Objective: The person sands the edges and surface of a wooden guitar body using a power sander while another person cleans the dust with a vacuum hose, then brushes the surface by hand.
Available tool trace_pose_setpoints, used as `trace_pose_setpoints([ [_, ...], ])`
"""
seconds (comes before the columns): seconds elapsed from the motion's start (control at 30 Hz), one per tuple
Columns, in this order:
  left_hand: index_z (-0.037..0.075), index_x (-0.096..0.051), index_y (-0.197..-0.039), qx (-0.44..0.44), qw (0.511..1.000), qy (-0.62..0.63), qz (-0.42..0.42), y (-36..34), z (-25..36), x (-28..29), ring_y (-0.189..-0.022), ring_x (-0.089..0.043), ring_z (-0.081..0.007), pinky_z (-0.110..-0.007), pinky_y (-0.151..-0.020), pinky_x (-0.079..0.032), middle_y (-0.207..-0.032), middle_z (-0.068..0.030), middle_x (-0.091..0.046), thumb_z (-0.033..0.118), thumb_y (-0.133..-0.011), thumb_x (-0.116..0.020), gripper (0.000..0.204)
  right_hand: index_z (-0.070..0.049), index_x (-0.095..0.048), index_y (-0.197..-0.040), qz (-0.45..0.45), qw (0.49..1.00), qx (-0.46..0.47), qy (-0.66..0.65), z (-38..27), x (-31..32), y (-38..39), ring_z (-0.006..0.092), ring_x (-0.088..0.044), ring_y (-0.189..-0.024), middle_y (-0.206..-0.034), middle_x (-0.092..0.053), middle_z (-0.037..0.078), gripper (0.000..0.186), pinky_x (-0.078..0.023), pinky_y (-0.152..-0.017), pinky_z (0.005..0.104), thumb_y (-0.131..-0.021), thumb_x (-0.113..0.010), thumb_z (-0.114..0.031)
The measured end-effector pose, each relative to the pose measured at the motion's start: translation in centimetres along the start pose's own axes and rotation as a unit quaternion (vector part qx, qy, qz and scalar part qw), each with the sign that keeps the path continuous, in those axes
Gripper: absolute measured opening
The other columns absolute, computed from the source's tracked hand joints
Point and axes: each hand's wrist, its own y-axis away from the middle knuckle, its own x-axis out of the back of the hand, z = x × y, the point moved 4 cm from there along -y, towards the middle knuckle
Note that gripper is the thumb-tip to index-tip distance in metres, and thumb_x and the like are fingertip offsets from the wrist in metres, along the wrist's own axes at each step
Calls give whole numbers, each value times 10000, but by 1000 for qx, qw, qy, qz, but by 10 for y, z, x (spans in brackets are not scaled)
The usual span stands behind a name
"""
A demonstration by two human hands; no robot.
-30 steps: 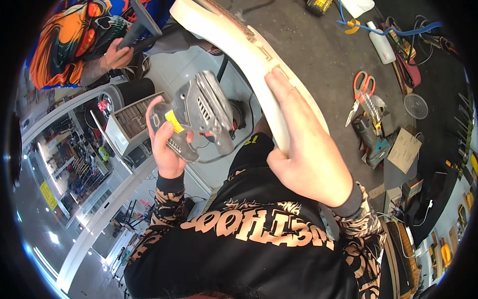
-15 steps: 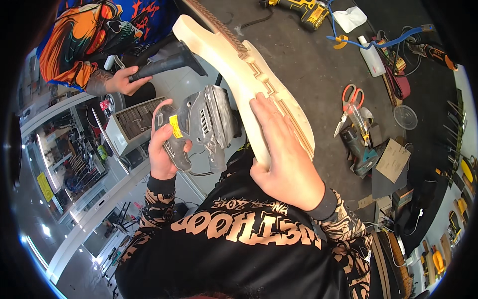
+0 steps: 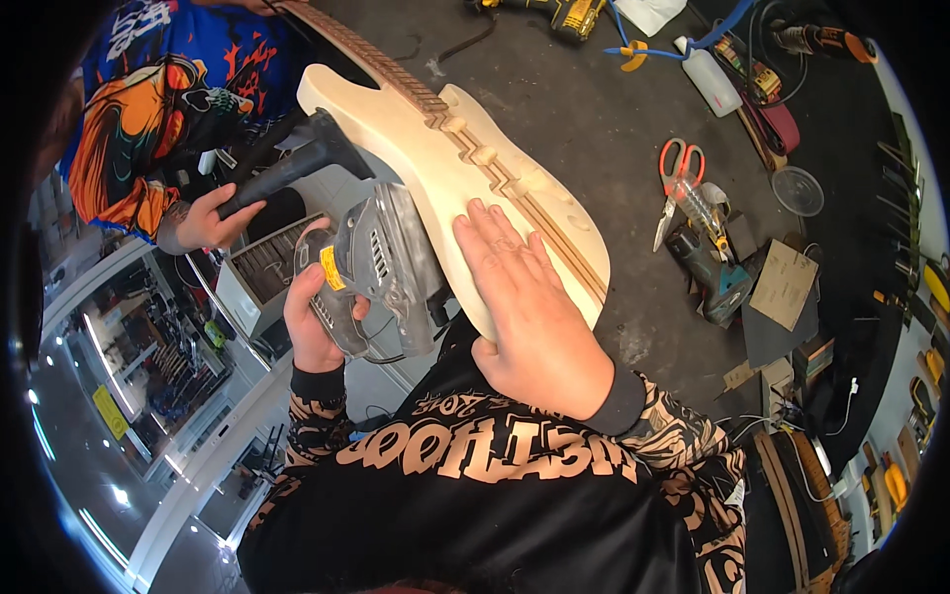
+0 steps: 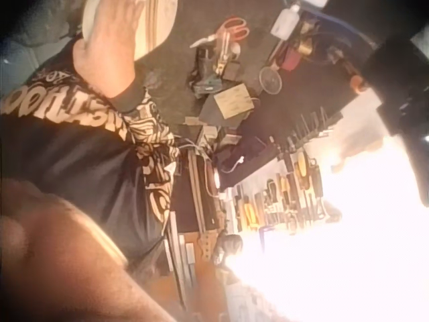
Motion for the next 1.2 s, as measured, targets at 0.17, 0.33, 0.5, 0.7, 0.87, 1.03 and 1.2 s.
trace_pose_setpoints([
  [0.17, 103, -447, -1666, -1, 1000, 12, 9, -3, -3, -2, -863, -754, -250, -353, -594, -614, -1274, -174, -723, 223, -1058, -616, 642, -26, -252, -1814, -5, 1000, 0, 5, 1, -2, 1, 464, -236, -1755, -1874, -264, 272, 1141, -218, -1412, 642, -767, -696, 63],
  [0.33, 102, -438, -1667, -7, 1000, 21, -14, -3, -9, 1, -871, -763, -274, -356, -586, -617, -1295, -186, -727, 238, -1049, -620, 659, -28, -262, -1811, -4, 1000, -1, 2, 2, 1, 1, 467, -245, -1752, -1872, -271, 273, 1146, -233, -1410, 636, -757, -697, 80],
  [0.5, 100, -436, -1665, -7, 999, 39, 14, -7, -9, -1, -845, -762, -270, -349, -586, -617, -1256, -187, -728, 241, -1035, -647, 679, -32, -274, -1806, 1, 1000, -3, 2, -2, -2, -1, 455, -252, -1753, -1870, -282, 262, 1145, -250, -1407, 636, -750, -700, 91],
  [0.7, 100, -435, -1659, -11, 999, 29, -6, -13, -10, 4, -785, -756, -275, -350, -586, -616, -1268, -214, -732, 246, -1040, -641, 668, -34, -282, -1803, -1, 1000, -11, 6, -8, 2, -4, 444, -256, -1754, -1864, -298, 255, 1142, -263, -1403, 641, -748, -698, 102],
  [0.87, 112, -427, -1659, -9, 999, 35, 24, -15, -1, 0, -781, -752, -275, -353, -588, -608, -1263, -213, -732, 225, -1052, -620, 647, -36, -284, -1803, 1, 1000, -17, 15, -11, 1, -8, 445, -265, -1749, -1859, -308, 255, 1146, -281, -1395, 649, -745, -700, 113],
  [1.03, 122, -432, -1654, -7, 1000, -3, 21, -16, 4, -6, -765, -745, -281, -358, -586, -601, -1264, -215, -733, 228, -1053, -612, 636, -38, -281, -1806, -1, 1000, -22, 9, -8, 6, -9, 445, -276, -1745, -1859, -309, 252, 1143, -275, -1396, 648, -757, -708, 110],
  [1.2, 96, -453, -1652, -7, 1000, 3, 21, -22, 0, -6, -859, -762, -273, -353, -596, -614, -1325, -200, -730, 272, -1038, -637, 665, -42, -278, -1809, -2, 1000, -20, 12, -1, 11, -8, 448, -281, -1743, -1861, -301, 252, 1139, -268, -1398, 645, -771, -723, 102],
])
